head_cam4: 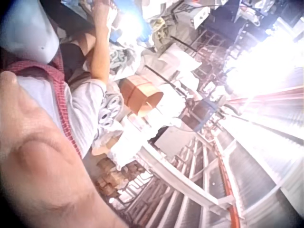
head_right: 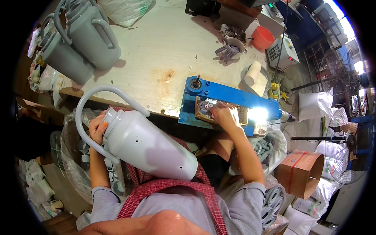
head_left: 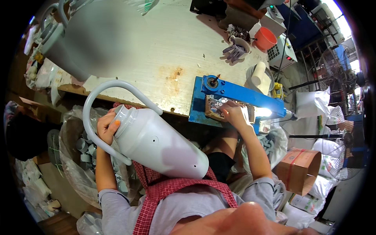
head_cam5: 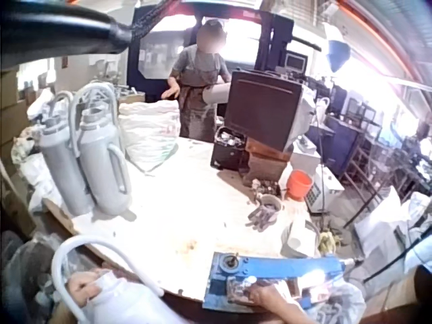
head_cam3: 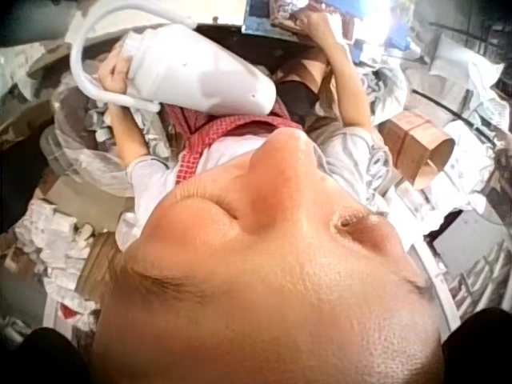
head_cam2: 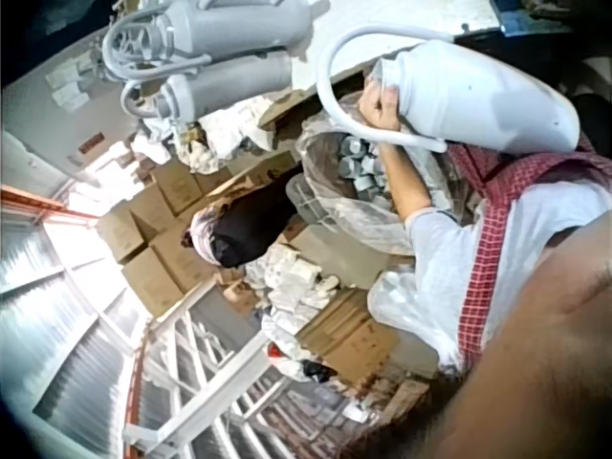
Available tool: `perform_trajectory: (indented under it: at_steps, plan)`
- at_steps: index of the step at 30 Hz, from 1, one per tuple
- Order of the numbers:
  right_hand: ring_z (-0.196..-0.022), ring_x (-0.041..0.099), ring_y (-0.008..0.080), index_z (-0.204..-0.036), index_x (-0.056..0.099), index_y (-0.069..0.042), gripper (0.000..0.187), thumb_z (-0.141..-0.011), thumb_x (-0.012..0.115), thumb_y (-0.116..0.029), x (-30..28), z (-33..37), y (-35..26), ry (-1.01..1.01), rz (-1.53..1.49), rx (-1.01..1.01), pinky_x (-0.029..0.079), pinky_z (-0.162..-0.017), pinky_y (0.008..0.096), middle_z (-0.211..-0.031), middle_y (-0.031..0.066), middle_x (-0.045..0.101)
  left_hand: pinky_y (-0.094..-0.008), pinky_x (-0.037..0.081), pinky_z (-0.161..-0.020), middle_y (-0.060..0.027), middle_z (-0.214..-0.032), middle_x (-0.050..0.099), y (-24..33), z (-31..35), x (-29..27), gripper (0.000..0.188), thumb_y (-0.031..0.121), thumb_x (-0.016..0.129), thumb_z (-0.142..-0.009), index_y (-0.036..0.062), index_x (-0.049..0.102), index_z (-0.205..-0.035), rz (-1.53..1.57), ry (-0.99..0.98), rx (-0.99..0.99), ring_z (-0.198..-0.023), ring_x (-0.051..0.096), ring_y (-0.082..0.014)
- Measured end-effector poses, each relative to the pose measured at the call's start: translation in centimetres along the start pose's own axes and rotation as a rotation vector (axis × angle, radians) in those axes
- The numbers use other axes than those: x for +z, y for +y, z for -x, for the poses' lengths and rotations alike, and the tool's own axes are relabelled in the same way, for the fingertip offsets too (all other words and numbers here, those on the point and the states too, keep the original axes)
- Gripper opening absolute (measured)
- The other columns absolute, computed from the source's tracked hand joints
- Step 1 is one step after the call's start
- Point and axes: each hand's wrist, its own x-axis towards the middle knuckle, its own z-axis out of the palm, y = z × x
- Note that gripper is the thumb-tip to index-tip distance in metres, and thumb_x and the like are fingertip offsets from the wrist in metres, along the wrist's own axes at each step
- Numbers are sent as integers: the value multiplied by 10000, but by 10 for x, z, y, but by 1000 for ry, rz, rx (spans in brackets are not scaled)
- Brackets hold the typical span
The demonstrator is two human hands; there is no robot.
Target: The person assembles grey electric kettles by hand in a workshop. They pick up kettle bodies and handles from a plastic bag, attach the handles to the bodies, and place the finished units on a table. The person also uses a blue tool to press a small component into the kettle's spout area.
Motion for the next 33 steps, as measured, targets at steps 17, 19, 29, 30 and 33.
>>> perform_trajectory:
  at_steps: [17,19,29,30,33]
  plan:
    - [-682,656,206,-919,694,-35,242,-694,725,45,-100,-86,-86,757,61,-405,522,-583,277,-900,79,678,-409,422,-890,-52,-598,428,19,19,-11,382,258,598,-830,-7,444,-603,16,138,-73,-577,410,-183]
    - [-687,656,202,-929,693,-34,251,-692,729,39,-100,-85,-84,741,66,-402,523,-589,281,-911,76,677,-424,418,-905,-42,-606,443,15,29,-12,389,263,598,-840,-8,455,-601,52,263,-98,-579,415,-170]
    - [-846,664,253,-1137,625,18,333,-844,648,-140,-99,-22,-117,231,-803,-41,510,-782,326,-1020,146,666,-300,520,-769,-92,-1009,655,12,26,-28,417,364,418,-1007,10,615,-1109,531,1091,-481,-862,642,-190]
    - [-837,654,255,-1128,618,22,323,-841,651,-123,-93,-23,-126,229,-821,-59,504,-775,317,-1000,142,664,-311,527,-777,-93,-1045,649,-4,22,-28,421,367,417,-1008,12,600,-1140,583,1137,-472,-890,642,-200]
    - [-799,624,265,-1091,613,28,284,-834,655,-85,-81,-21,-128,292,-750,-10,488,-755,303,-946,137,654,-324,535,-808,-109,-1061,649,-19,-3,-21,451,386,443,-999,-11,591,-1154,518,915,-431,-922,644,-199]
